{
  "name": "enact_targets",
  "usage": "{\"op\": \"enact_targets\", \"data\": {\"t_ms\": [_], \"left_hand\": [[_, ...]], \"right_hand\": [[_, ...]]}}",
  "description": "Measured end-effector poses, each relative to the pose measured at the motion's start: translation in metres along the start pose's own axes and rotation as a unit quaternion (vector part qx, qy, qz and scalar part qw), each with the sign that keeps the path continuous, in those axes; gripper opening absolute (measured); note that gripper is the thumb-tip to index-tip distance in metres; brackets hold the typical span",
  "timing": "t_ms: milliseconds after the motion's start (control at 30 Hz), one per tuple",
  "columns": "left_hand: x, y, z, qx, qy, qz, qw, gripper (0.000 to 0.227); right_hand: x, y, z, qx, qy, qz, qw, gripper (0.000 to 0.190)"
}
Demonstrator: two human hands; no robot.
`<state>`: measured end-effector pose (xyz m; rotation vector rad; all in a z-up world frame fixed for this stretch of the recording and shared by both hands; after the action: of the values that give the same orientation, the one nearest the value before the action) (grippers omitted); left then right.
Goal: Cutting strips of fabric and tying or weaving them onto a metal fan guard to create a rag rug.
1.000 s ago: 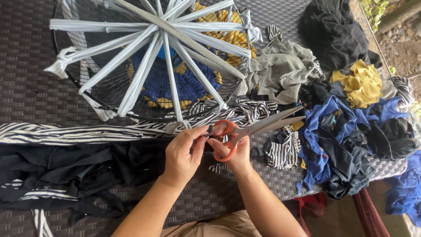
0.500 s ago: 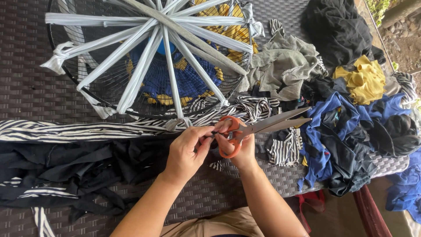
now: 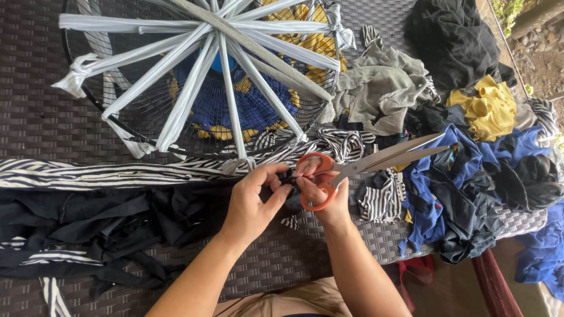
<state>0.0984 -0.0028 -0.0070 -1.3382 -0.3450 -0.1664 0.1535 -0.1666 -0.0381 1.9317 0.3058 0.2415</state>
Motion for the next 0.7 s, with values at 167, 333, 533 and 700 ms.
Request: {"op": "enact_targets", "data": {"t_ms": [167, 333, 533, 700], "left_hand": [[0.002, -0.02, 0.009, 0.012, -0.061, -0.135, 0.989, 0.01], [-0.005, 0.013, 0.004, -0.09, -0.045, 0.076, 0.992, 0.009], [-0.002, -0.011, 0.008, 0.015, -0.048, -0.07, 0.996, 0.011], [0.001, -0.014, 0.007, -0.006, -0.03, -0.048, 0.998, 0.013]], "right_hand": [[0.001, 0.005, -0.002, -0.028, -0.005, -0.004, 1.0, 0.022], [0.001, 0.007, -0.009, -0.047, 0.027, 0.0, 0.999, 0.029], [0.003, 0.002, -0.007, -0.053, 0.023, -0.019, 0.998, 0.031], [0.005, 0.001, -0.002, -0.001, 0.012, -0.02, 1.0, 0.029]]}}
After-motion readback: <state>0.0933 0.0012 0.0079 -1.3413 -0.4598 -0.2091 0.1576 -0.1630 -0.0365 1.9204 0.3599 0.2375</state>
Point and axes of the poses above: each hand's wrist, its own x-axis towards the middle knuckle, its own z-axis out of the back of the hand, y = z × x, the point moved 6 cm from there along x, towards the middle knuckle, and after that the axes turned 11 degrees about -z, right-handed, at the moved point
